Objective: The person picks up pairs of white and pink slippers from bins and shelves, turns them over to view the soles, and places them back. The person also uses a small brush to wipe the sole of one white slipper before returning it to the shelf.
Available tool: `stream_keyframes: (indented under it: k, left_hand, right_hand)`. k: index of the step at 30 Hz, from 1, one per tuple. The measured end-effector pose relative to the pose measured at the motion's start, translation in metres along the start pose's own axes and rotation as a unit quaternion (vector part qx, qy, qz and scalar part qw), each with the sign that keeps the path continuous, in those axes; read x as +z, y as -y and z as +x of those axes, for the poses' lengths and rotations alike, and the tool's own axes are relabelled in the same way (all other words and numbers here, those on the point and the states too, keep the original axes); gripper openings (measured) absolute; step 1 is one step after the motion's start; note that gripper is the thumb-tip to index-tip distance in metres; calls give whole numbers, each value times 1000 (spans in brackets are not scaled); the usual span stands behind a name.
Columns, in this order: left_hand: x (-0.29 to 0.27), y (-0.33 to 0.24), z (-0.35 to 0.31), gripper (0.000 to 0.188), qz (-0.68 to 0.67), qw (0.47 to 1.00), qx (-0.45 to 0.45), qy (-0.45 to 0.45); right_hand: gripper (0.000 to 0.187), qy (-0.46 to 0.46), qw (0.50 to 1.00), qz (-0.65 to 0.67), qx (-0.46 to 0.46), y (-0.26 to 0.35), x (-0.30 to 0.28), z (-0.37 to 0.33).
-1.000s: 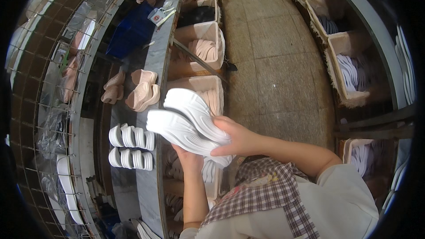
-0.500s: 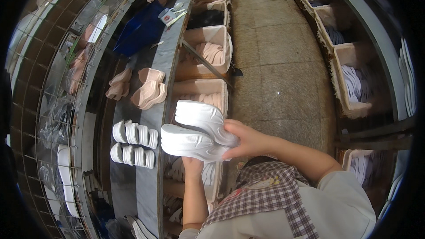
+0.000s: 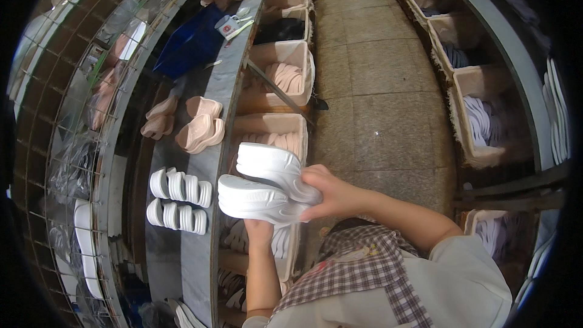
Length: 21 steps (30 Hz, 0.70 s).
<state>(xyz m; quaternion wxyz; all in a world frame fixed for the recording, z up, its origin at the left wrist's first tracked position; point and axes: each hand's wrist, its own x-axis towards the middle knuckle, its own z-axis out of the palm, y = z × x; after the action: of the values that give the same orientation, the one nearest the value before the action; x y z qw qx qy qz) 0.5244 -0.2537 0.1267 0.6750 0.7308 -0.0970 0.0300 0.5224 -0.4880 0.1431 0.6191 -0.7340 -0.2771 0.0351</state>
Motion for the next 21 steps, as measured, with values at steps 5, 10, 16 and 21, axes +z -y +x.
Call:
stream_keyframes:
  k: [5, 10, 16, 21]
  left_hand:
    - [19, -19, 9, 52, -162, 986, 3, -29]
    - [32, -61, 12, 36, -359, 896, -261, -15]
    - [34, -55, 18, 39, -294, 932, -209, -44]
    - [27, -44, 15, 40, -307, 932, -192, -27]
  right_hand:
    - [56, -78, 981, -86, -158, -3, -8, 19]
    - [30, 11, 985, 171, 5, -16, -13, 23]
    - [49, 26, 923, 374, 82, -17, 9, 8]
    - [58, 20, 914, 401, 58, -14, 17, 2]
